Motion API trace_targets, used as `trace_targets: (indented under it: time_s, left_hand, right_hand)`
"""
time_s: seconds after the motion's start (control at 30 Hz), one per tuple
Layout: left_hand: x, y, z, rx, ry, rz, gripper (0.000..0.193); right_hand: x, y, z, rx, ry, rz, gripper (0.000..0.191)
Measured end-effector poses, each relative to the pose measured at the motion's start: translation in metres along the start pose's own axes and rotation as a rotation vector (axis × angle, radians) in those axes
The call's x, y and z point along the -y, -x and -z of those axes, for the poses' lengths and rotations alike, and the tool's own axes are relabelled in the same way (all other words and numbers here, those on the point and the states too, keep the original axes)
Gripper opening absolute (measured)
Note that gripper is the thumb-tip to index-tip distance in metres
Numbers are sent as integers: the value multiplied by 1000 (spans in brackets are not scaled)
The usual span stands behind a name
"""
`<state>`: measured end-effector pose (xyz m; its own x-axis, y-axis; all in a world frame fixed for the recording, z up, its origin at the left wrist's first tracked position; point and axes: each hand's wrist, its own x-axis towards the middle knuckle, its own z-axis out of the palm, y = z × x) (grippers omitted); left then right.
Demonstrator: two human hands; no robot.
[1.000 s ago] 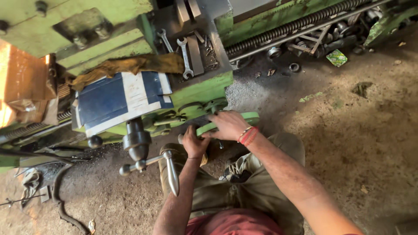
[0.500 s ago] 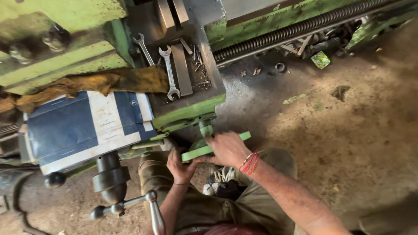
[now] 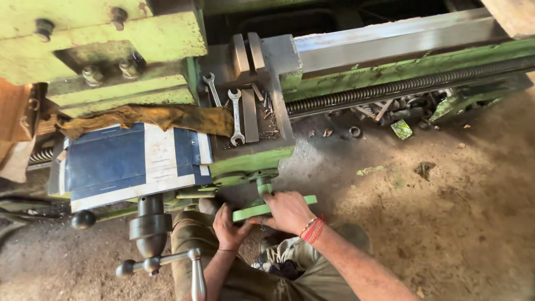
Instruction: The person operates a metal lathe by turning a green handwheel with both hands to adjust the machine's carriage. The camera is head-mounted and frequently shakes as the person moves while working.
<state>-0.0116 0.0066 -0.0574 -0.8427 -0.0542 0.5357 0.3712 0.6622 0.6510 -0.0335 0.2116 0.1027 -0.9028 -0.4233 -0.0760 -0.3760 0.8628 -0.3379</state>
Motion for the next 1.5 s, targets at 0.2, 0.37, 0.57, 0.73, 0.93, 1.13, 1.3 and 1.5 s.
trace_targets:
  time_s: [0.2,0.37,0.57,0.73,0.93,1.13,1.3,1.5]
  left_hand:
    - [-6,6,5,97,-29,104,57]
    - [-10,10,14,84,27,55,54]
    - [-1,21,14,133,52,159,52]
    - [-13,24,20,84,-138,209,74]
    - [-33,22,31,25,10,415,91]
    - [-40,17,53,30,276,444,67]
    - [-41,12,50,-18,326,402,72]
    - [-30,15,46,2,258,439,94]
  right_hand:
    - [0,16,-16,-163,1,18,75]
    - [7,22,-25,-113,92,-36,81]
    - [22,26,-36,-241,108,-59,88]
    - [40,32,-36,-297,105,-118,83]
    - [51,28,-38,-299,178,-136,79]
    - [57,21,-40,-250,234,-151,81]
    - [57,19,-40,-224,276,-158,81]
    - [59,16,-40,-245,283,-107,85]
